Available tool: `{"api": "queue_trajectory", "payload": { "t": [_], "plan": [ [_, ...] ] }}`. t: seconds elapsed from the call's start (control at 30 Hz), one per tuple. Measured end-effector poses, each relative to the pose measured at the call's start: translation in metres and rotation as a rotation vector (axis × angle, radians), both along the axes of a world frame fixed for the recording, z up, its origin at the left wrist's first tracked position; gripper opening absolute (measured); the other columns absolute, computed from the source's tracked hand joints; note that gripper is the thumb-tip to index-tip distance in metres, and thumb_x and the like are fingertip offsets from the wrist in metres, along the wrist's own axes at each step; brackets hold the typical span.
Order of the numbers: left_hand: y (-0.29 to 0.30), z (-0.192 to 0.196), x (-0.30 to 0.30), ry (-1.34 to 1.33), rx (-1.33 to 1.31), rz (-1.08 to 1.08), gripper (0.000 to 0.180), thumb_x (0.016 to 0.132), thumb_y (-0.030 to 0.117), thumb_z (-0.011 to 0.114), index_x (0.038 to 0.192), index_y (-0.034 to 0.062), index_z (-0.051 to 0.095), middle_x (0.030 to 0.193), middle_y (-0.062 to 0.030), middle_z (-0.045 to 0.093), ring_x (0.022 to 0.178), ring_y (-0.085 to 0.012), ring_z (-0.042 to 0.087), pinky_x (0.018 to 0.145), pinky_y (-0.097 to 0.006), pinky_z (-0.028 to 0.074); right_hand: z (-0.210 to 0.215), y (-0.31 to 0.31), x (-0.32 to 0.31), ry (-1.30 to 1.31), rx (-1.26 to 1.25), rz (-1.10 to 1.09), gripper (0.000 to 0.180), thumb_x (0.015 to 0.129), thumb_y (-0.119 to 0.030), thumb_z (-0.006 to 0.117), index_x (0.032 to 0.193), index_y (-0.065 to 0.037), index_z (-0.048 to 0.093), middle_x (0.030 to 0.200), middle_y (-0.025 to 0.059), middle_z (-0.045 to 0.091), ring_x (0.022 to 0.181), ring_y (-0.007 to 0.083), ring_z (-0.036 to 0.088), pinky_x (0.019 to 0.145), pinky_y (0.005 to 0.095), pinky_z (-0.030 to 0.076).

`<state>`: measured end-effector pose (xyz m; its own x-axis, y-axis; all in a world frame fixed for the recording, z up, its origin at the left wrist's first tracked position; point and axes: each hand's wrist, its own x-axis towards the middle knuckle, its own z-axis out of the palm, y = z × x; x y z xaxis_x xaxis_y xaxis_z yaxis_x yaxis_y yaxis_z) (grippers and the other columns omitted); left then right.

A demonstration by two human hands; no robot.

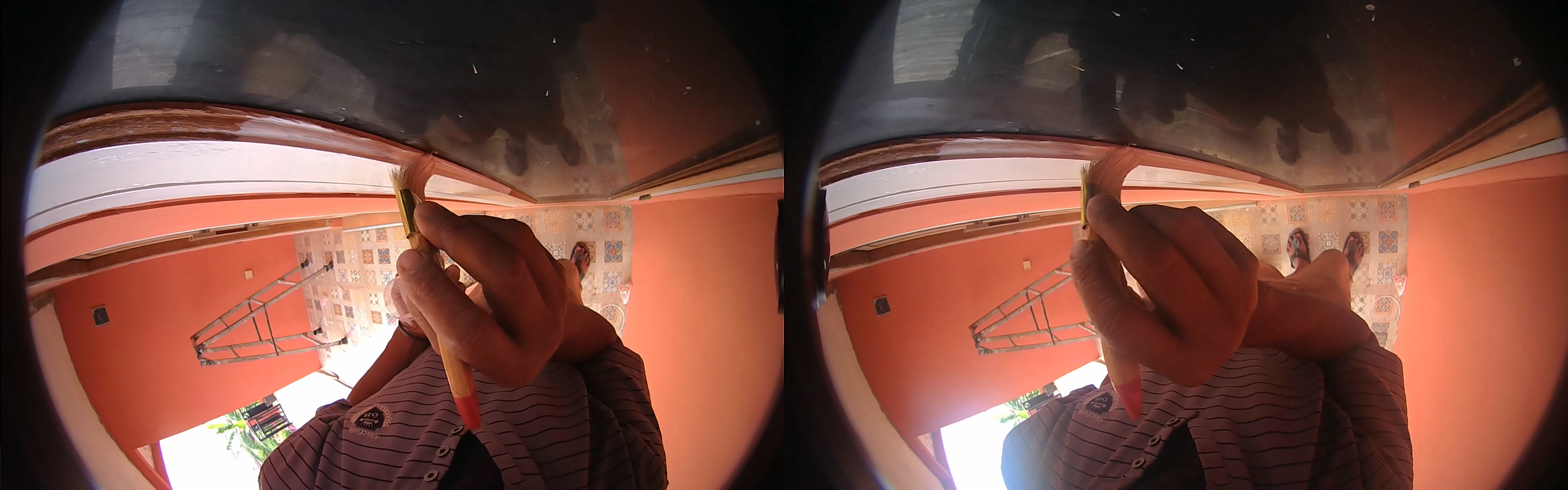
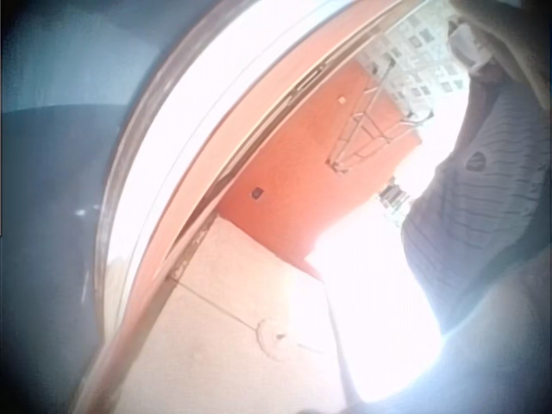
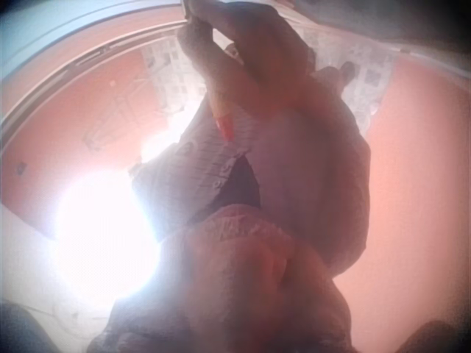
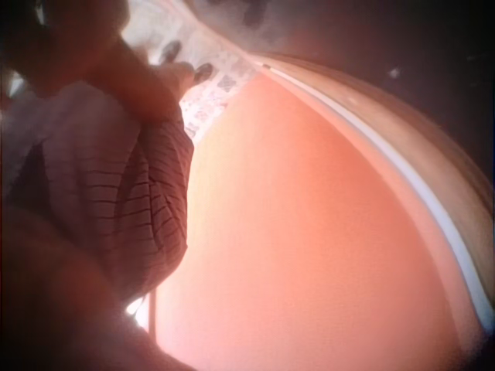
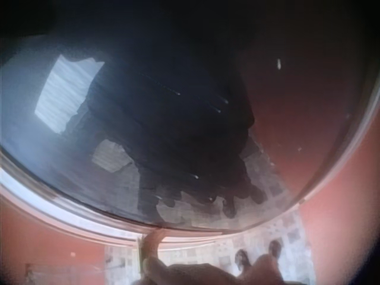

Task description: The person paints white trim on a ceiling or high wall using a paintbrush and a small container of white paint. They repeatedly dip the brush and apply paint to the edges of a dark panel, working along the length of the trim.

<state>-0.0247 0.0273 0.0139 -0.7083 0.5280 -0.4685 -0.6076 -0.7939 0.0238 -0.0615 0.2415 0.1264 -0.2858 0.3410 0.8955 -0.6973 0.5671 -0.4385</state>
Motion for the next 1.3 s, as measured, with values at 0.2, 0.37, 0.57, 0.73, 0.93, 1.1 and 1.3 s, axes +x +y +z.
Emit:
{"api": "queue_trajectory", "payload": {
  "t": [0.2,0.37,0.57,0.73,0.93,1.1,1.3],
  "plan": [
    [-0.003,0.000,0.002,0.020,-0.040,0.000,0.043,0.114,0.038,0.047,0.147,0.0102,0.052,0.140,-0.0095,0.063,0.114,-0.0191,0.066,0.094,-0.032,0.057,0.009,-0.002,0.000,-0.008,-0.025,0.025,0.030,0.078,-0.001,0.087,0.104,0.003,0.072,0.103,0.0277,0.075,0.079,0.0278,0.076,0.061,0.0314,0.066],
    [-0.004,0.000,0.003,0.038,-0.055,-0.002,0.044,0.114,0.039,0.047,0.146,0.0101,0.052,0.139,-0.0097,0.064,0.112,-0.0194,0.066,0.092,-0.032,0.057,0.016,-0.004,-0.001,0.001,-0.038,0.035,0.031,0.078,-0.002,0.088,0.105,0.002,0.072,0.103,0.0282,0.075,0.078,0.0275,0.076,0.061,0.0312,0.065],
    [-0.006,0.003,0.001,0.056,-0.070,-0.005,0.044,0.114,0.040,0.047,0.146,0.0101,0.053,0.138,-0.0100,0.064,0.111,-0.0196,0.066,0.091,-0.032,0.057,0.027,-0.011,-0.004,0.021,-0.079,0.022,0.033,0.079,-0.003,0.088,0.107,0.002,0.072,0.102,0.0283,0.074,0.076,0.0273,0.075,0.060,0.0319,0.065],
    [-0.009,0.007,0.000,0.068,-0.079,-0.009,0.045,0.113,0.041,0.047,0.146,0.0100,0.053,0.138,-0.0102,0.064,0.109,-0.0199,0.066,0.089,-0.032,0.057,0.037,-0.015,-0.006,0.028,-0.108,0.033,0.033,0.079,-0.004,0.088,0.108,0.001,0.072,0.101,0.0280,0.074,0.075,0.0271,0.075,0.059,0.0319,0.064],
    [-0.008,0.007,0.001,0.098,-0.102,0.002,0.045,0.113,0.042,0.047,0.145,0.0100,0.053,0.137,-0.0105,0.064,0.107,-0.0202,0.066,0.088,-0.032,0.057,0.038,-0.012,-0.006,0.046,-0.146,0.037,0.034,0.078,-0.002,0.088,0.109,0.001,0.073,0.102,0.0273,0.075,0.075,0.0269,0.075,0.059,0.0319,0.064],
    [-0.005,0.007,0.001,0.110,-0.113,0.015,0.046,0.113,0.043,0.047,0.145,0.0099,0.053,0.136,-0.0107,0.064,0.106,-0.0204,0.066,0.086,-0.032,0.057,0.038,-0.008,-0.007,0.066,-0.130,0.044,0.033,0.077,-0.001,0.087,0.107,0.001,0.073,0.102,0.0272,0.075,0.074,0.0270,0.075,0.059,0.0322,0.064],
    [-0.001,0.008,0.000,0.128,-0.111,0.027,0.047,0.113,0.044,0.048,0.144,0.0099,0.054,0.135,-0.0109,0.064,0.104,-0.0207,0.066,0.084,-0.032,0.057,0.040,0.003,-0.010,0.101,-0.072,0.085,0.033,0.080,-0.001,0.087,0.108,0.004,0.071,0.103,0.0288,0.073,0.078,0.0290,0.075,0.061,0.0333,0.066]
  ]
}}
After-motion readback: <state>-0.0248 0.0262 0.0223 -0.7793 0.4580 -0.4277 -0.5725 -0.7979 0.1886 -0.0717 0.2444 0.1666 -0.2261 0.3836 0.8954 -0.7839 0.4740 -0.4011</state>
